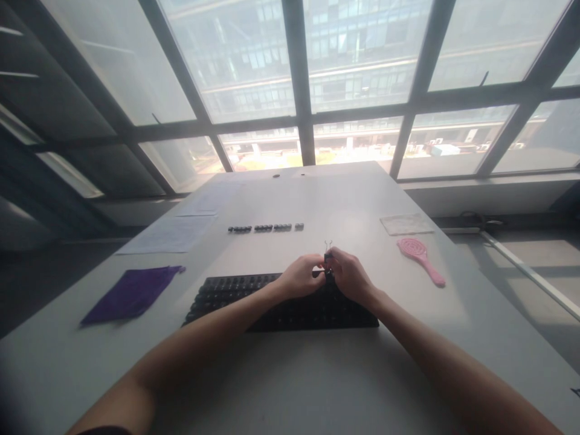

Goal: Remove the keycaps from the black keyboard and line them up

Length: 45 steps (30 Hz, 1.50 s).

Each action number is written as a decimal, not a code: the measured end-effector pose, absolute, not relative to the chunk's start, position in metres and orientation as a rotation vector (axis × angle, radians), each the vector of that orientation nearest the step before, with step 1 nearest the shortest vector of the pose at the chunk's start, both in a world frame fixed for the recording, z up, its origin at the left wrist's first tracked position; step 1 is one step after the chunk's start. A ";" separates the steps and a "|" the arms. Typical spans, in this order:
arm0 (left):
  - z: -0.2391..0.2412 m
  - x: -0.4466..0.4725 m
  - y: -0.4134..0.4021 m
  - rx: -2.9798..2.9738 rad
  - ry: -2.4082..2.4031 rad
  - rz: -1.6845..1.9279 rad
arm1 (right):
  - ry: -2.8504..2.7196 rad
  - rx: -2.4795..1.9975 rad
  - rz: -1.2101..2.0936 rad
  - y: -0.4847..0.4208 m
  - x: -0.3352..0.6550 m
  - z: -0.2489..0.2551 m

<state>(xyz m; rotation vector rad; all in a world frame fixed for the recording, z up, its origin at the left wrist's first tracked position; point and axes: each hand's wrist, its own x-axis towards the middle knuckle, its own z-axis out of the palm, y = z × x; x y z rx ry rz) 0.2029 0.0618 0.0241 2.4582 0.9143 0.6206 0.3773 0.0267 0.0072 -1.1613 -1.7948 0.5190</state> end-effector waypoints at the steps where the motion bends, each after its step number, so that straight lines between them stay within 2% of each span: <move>1: 0.024 0.203 0.061 2.467 0.917 0.622 | -1.780 -1.168 0.523 0.027 0.377 0.007; 11: 0.017 0.203 0.065 2.452 0.894 0.601 | -1.973 -1.099 0.413 0.022 0.380 0.004; 32: 0.014 0.207 0.061 2.675 0.969 0.607 | -1.798 -1.128 0.459 0.025 0.381 0.005; 38: 0.014 0.208 0.061 2.672 0.938 0.651 | -1.826 -1.091 0.454 0.025 0.382 0.004; 45: 0.016 0.208 0.060 2.505 0.887 0.874 | -1.647 -1.101 0.330 0.027 0.382 0.005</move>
